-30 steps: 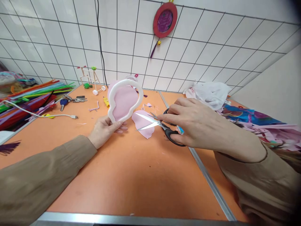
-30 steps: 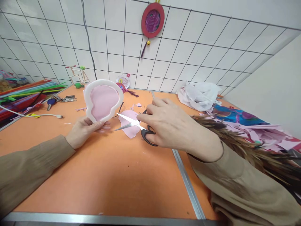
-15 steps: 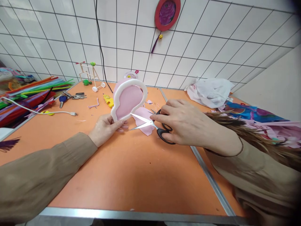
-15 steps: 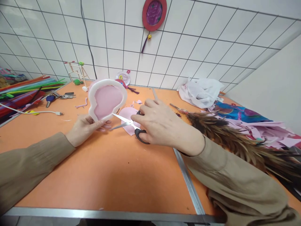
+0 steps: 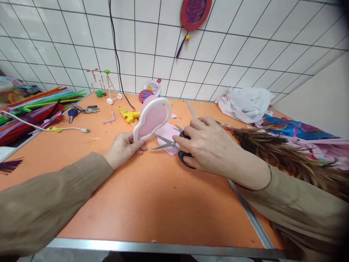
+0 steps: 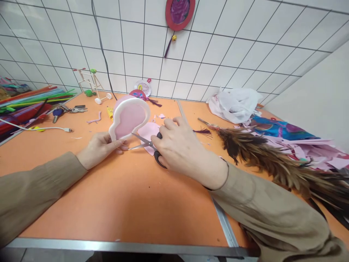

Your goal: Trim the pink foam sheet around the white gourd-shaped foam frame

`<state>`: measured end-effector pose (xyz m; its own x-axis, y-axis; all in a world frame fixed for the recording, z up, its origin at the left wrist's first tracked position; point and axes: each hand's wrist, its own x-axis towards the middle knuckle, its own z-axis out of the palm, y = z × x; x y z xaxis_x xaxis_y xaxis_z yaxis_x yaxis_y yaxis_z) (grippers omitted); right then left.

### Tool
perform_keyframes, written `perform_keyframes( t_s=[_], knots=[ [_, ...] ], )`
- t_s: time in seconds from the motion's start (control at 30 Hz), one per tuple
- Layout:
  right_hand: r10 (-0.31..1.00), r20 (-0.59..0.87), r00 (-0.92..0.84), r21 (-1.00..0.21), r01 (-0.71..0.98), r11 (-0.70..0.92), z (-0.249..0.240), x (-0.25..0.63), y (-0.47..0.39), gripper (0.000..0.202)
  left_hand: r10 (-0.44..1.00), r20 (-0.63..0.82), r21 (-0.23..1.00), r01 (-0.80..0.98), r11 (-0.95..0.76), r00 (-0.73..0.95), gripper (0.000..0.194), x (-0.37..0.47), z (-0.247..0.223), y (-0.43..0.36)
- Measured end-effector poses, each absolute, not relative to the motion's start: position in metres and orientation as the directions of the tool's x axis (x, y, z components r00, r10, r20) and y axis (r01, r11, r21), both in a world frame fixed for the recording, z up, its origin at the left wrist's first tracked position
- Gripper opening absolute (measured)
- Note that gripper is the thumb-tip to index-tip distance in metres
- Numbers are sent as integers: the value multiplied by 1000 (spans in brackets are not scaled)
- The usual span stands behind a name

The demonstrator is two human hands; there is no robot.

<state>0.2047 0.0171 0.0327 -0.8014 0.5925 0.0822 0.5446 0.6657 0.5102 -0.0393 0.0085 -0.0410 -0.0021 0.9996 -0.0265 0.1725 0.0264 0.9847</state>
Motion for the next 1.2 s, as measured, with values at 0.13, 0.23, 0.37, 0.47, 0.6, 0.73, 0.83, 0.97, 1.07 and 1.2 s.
perform_keyframes(
  t_s=[0.13, 0.23, 0.37, 0.47, 0.6, 0.73, 0.83, 0.97, 1.07, 1.2],
  knots=[
    [563, 127, -817, 525, 537, 661, 30, 206, 17, 16, 1000, 5, 974, 227, -8, 16, 33, -40, -45, 9],
    [539, 156, -828, 545, 527, 652, 27, 207, 17, 15, 998, 49, 959, 276, -58, 38, 30, -41, -47, 10],
    [539, 165, -826, 556, 529, 641, 25, 206, 15, 15, 995, 85, 942, 321, -100, 59, 28, -42, -48, 9],
    [543, 158, -825, 540, 533, 651, 25, 205, 14, 15, 992, 104, 937, 328, -124, 78, 30, -42, -47, 8],
    [525, 169, -834, 524, 527, 668, 27, 206, 15, 16, 990, 110, 937, 325, -132, 86, 32, -43, -47, 8],
    [513, 158, -843, 532, 511, 675, 29, 208, 18, 17, 989, 109, 929, 344, -136, 95, 28, -43, -45, 8],
    [506, 124, -854, 518, 490, 701, 31, 211, 23, 18, 990, 101, 931, 341, -129, 98, 28, -43, -44, 7],
    [479, 103, -872, 493, 463, 737, 36, 216, 30, 18, 992, 65, 948, 304, -94, 106, 32, -43, -43, 7],
    [444, 113, -889, 507, 436, 743, 39, 219, 32, 17, 993, 2, 969, 245, -30, 114, 34, -42, -41, 8],
    [423, 112, -899, 517, 416, 748, 40, 223, 33, 16, 992, -55, 976, 214, 30, 112, 32, -41, -39, 8]
  ],
)
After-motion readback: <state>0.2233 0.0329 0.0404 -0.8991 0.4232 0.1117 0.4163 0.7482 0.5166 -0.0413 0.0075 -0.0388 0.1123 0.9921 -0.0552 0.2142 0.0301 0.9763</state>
